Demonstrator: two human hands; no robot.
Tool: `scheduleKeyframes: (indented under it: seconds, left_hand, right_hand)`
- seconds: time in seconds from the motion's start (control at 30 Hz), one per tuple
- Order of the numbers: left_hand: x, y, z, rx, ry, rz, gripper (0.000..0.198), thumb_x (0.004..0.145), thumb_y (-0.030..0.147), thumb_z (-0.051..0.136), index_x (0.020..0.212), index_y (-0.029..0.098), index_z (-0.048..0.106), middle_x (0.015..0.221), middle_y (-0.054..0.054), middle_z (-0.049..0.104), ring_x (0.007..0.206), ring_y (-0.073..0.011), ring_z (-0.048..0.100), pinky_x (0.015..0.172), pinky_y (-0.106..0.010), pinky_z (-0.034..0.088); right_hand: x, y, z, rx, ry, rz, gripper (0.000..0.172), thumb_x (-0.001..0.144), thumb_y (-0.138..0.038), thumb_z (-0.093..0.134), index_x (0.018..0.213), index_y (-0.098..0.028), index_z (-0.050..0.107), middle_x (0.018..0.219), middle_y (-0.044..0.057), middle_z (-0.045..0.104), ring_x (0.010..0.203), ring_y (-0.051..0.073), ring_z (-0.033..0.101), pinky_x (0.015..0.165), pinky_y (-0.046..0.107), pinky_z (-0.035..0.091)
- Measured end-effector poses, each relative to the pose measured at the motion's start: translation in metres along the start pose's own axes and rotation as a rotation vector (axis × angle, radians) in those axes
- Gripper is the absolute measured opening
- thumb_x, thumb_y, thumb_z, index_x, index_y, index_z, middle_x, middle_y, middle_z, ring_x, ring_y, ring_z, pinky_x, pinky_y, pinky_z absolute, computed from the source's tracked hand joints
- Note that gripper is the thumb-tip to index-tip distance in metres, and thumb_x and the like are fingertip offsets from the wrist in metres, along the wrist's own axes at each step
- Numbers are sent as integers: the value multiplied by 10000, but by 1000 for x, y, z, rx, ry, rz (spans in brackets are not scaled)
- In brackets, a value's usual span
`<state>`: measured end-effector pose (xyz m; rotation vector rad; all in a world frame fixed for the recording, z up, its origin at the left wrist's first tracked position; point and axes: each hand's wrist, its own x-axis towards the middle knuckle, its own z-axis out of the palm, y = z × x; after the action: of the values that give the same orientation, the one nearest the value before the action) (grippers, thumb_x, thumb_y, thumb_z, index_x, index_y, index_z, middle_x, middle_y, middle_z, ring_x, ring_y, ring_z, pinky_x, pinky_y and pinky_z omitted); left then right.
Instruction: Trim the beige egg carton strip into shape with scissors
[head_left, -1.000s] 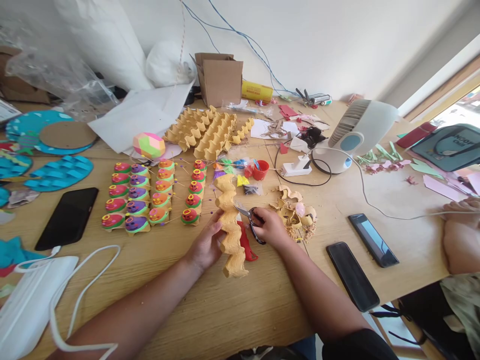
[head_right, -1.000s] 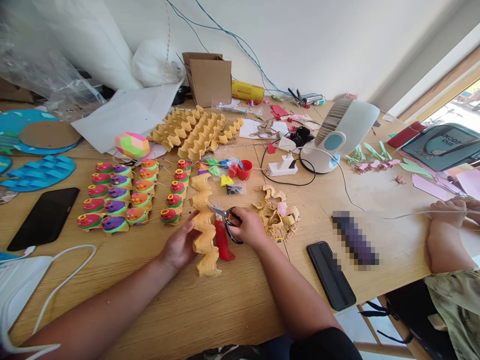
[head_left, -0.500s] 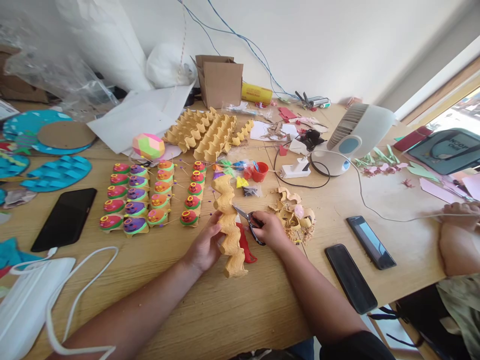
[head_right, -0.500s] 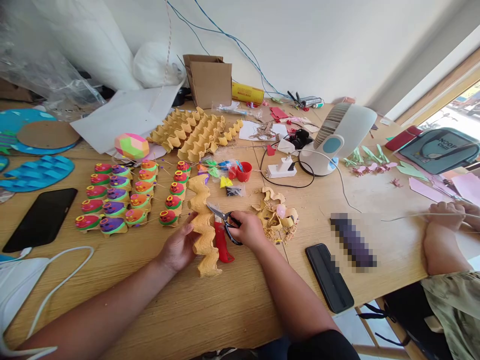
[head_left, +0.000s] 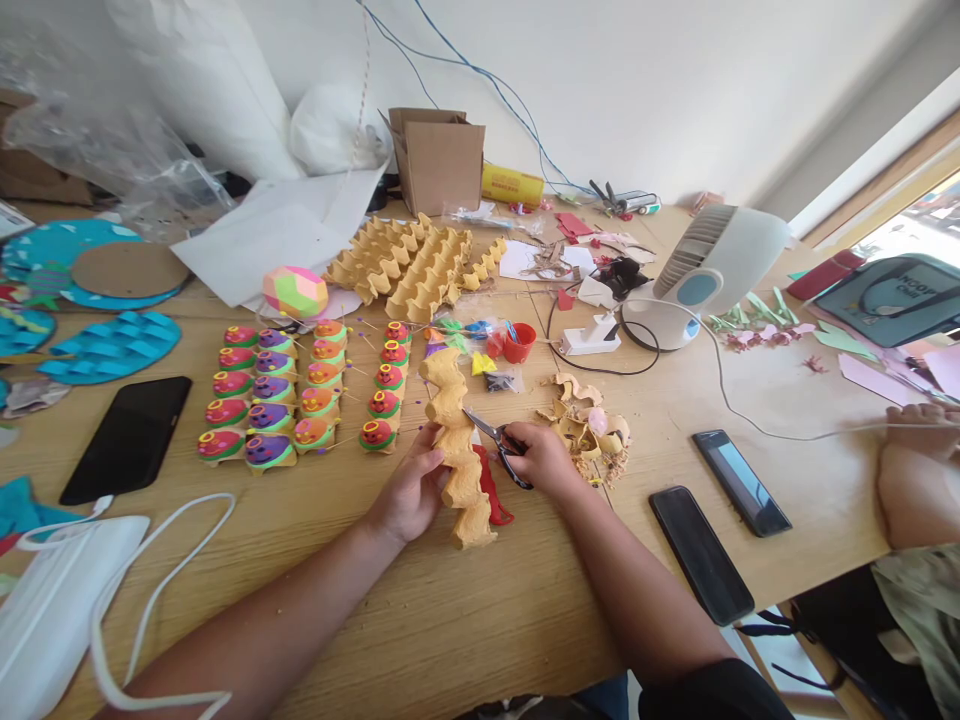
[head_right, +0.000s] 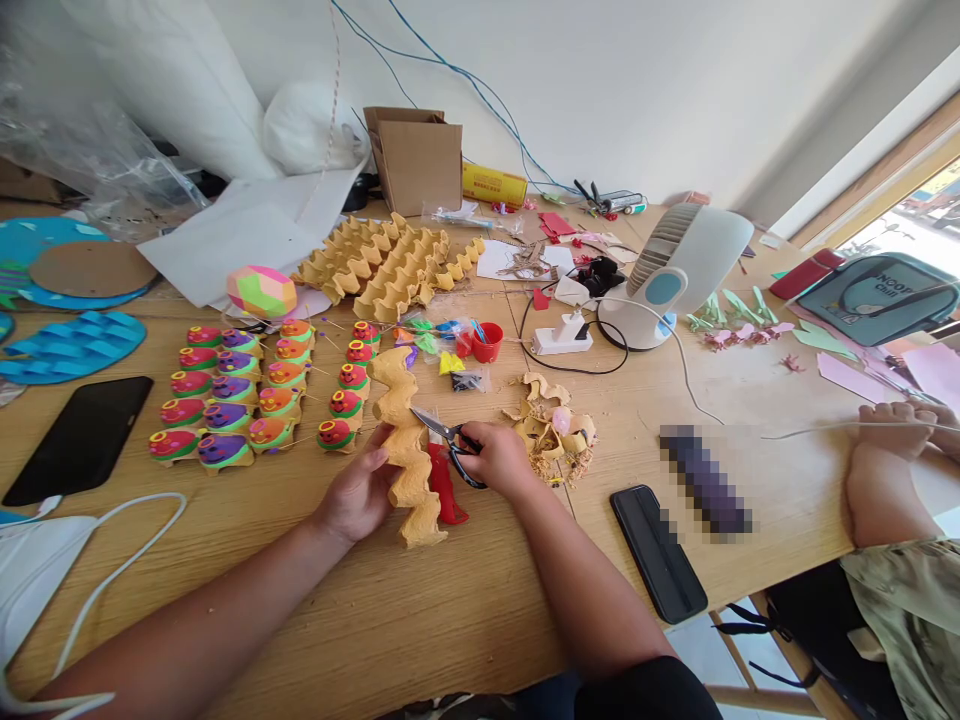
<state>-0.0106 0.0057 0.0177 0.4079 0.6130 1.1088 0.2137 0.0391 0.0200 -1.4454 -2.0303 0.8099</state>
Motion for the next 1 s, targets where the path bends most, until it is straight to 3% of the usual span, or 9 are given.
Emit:
scheduleKeyframes:
  seconds: [0.63, 0.83, 1.0]
  left_hand:
    - [1, 1, 2, -39, 6, 4, 553, 708, 289, 935, 1209, 297, 701, 1073, 15, 788, 884, -182, 737, 746, -303, 596]
    - [1, 0, -1, -50, 10, -18, 527, 723, 283, 910, 1214, 309, 719, 1061, 15, 783, 853, -187, 730, 716, -303, 594]
    - [1, 0, -2, -62, 34, -11, 567, 711, 298, 913, 1244, 286, 722, 1085, -2, 787, 868, -187, 731, 720, -296, 603]
  right_hand:
    - [0, -2, -2, -11, 14, 30, 464, 858, -502, 707, 648, -220, 405, 606, -49, 421, 590, 112, 341, 582, 269, 228]
    - [-3, -6, -4, 118, -53, 29, 450, 861, -590, 657, 698, -228, 445, 627, -50, 438, 600, 115, 386, 563, 249, 256]
    - [-3, -7, -6, 81, -66, 32, 448, 874, -595, 630, 709, -228, 435, 633, -52, 440, 608, 117, 395, 579, 253, 264]
